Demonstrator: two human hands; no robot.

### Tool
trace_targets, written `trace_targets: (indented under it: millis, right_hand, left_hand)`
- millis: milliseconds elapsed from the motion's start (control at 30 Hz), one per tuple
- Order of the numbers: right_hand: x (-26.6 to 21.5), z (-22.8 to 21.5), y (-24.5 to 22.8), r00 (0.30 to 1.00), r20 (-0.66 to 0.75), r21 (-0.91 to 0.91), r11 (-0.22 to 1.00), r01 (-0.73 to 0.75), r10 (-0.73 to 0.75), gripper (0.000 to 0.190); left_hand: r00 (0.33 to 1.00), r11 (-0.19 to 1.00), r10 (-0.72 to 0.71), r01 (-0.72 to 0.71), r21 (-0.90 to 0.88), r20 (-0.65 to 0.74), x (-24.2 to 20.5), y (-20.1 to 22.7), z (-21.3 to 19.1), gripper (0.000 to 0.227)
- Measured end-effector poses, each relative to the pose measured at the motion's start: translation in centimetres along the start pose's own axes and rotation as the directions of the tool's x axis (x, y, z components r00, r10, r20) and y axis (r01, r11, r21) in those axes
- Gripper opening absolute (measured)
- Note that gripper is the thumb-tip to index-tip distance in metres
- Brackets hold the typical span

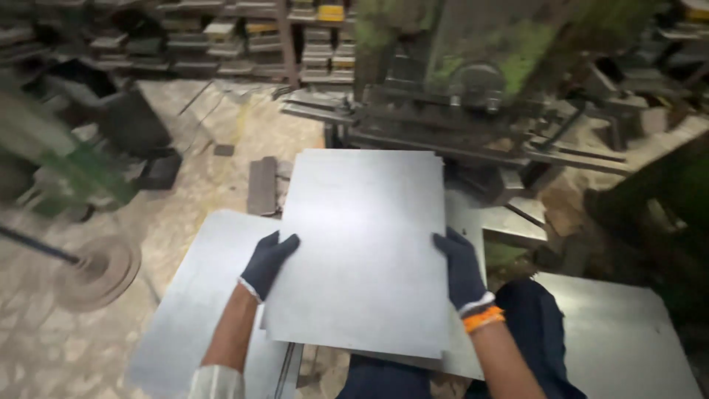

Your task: Feeding metal sheets into an industrial stamping machine to punch patterns or holes.

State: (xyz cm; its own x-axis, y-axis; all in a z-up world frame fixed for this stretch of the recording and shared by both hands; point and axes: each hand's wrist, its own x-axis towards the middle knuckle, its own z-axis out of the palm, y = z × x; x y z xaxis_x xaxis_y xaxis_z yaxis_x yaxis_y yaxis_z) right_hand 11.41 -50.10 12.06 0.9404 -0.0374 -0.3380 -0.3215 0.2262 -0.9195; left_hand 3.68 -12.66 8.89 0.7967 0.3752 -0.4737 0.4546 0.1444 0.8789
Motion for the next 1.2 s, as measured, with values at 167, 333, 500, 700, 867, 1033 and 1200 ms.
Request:
trace_targets:
  millis: [167, 333, 500, 700, 867, 1033, 1200]
  right_hand:
    - [-4.0, -6.1, -5.2, 0.985, -0.172, 0.080, 0.997, 0.020, -0.006, 0.055]
    - [-3.5, -6.8, -8.1, 0.975, -0.217, -0.095, 0.995, 0.028, -0.048, 0.063]
    - [-1.6, -7.6, -9.9, 0.971, -0.199, -0.272, 0.959, 0.075, -0.132, 0.064]
    - [2.9, -8.7, -8.9, 0.965, -0.197, -0.284, 0.952, 0.113, -0.173, 0.056]
    - [8.3, -10.2, -8.7, 0.968, -0.141, -0.279, 0.947, 0.161, -0.206, 0.055]
    - [8.2, -10.7, -8.0, 0.968, -0.150, -0.123, 0.975, 0.185, -0.203, 0.059]
    - [7.4, -10.5, -7.8, 0.971, -0.156, -0.141, 0.977, 0.157, -0.179, 0.058]
  left_hand:
    - [0.991, 0.998, 0.050, -0.056, 0.042, 0.128, -3.8, 5.3, 9.8, 0.094]
    - [0.965, 0.987, 0.120, -0.091, -0.130, 0.233, -0.2, 5.0, 13.5, 0.076]
    - [0.930, 0.914, 0.099, 0.056, -0.401, 0.355, 5.1, 2.5, 15.0, 0.062]
    - [0.945, 0.870, 0.118, 0.050, -0.490, 0.306, 14.3, 1.0, 16.4, 0.097]
    - [0.950, 0.908, 0.140, -0.012, -0.418, 0.278, 11.1, 5.2, 16.8, 0.062]
    - [0.943, 0.934, 0.155, -0.043, -0.354, 0.293, 15.7, 0.9, 17.6, 0.064]
    - [0.955, 0.934, 0.139, -0.038, -0.354, 0.263, 18.5, 0.2, 16.8, 0.059]
